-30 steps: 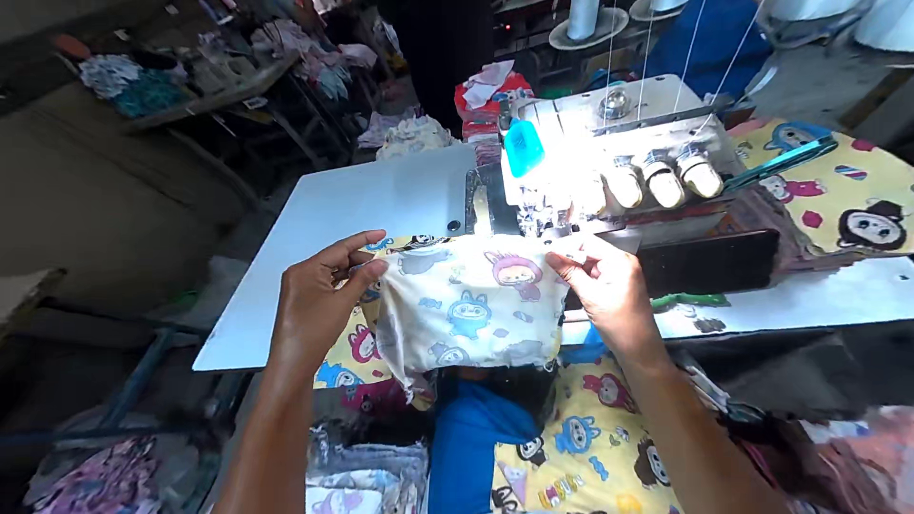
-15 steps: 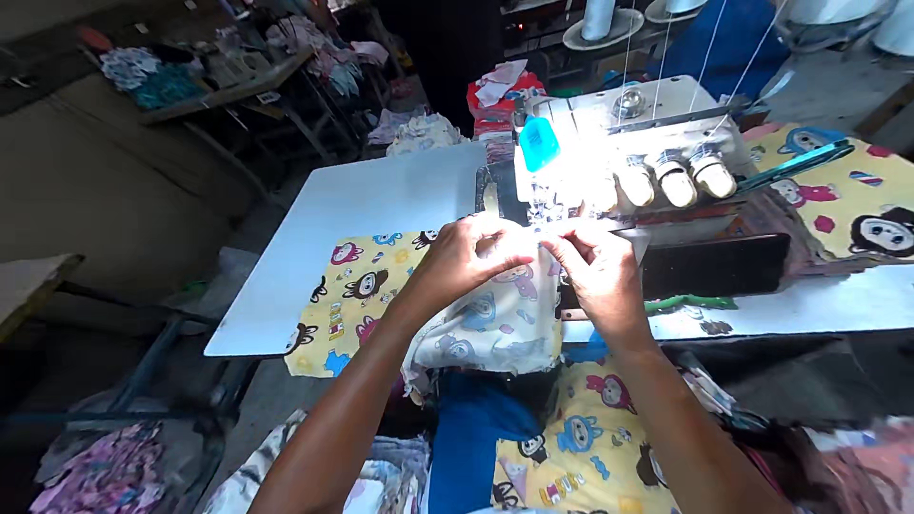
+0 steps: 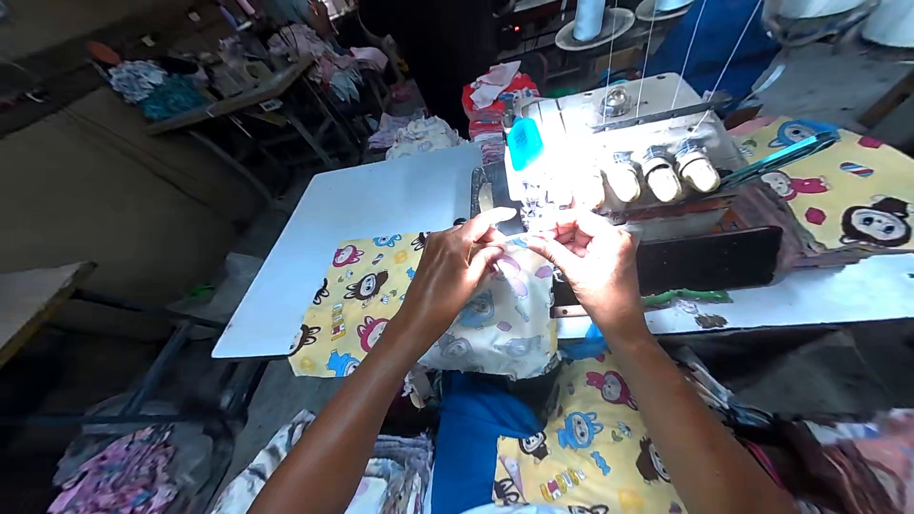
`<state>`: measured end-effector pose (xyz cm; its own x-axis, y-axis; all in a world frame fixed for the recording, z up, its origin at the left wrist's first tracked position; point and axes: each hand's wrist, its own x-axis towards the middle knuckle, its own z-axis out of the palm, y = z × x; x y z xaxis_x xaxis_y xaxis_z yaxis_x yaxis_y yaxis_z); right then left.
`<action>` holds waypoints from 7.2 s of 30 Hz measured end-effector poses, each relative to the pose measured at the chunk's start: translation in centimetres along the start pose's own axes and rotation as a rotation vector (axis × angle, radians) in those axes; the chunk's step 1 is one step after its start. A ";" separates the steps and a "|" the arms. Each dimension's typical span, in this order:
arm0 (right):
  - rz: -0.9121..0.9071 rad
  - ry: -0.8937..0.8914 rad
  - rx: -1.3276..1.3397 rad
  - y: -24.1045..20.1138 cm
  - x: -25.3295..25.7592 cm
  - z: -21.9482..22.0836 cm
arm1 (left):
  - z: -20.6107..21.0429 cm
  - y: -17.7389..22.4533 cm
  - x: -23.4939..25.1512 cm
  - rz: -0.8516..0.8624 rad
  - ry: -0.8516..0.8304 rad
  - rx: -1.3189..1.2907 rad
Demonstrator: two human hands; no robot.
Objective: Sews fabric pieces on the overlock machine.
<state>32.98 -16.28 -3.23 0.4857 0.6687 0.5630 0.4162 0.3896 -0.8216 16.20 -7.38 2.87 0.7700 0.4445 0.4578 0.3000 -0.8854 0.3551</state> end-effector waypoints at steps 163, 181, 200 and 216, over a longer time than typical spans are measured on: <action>0.410 -0.173 -0.017 2.6 -9.2 -2.3 | 2.2 -5.0 -3.7 -0.448 -0.175 -0.046; 0.225 -0.164 -0.416 2.4 -9.9 -1.5 | -2.7 -4.5 -18.2 -0.879 -0.132 -0.090; 0.285 -0.194 -0.158 2.6 -9.2 -1.3 | 6.5 1.7 -11.6 -1.003 -0.019 -0.714; 0.434 -0.209 -0.043 2.7 -9.7 -1.7 | 3.8 0.5 -15.1 -1.015 0.084 -0.488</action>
<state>30.66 -22.78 -10.82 0.4583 0.8785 0.1349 0.2423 0.0226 -0.9699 6.84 -15.04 -7.03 0.2498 0.9519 -0.1774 0.4990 0.0305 0.8661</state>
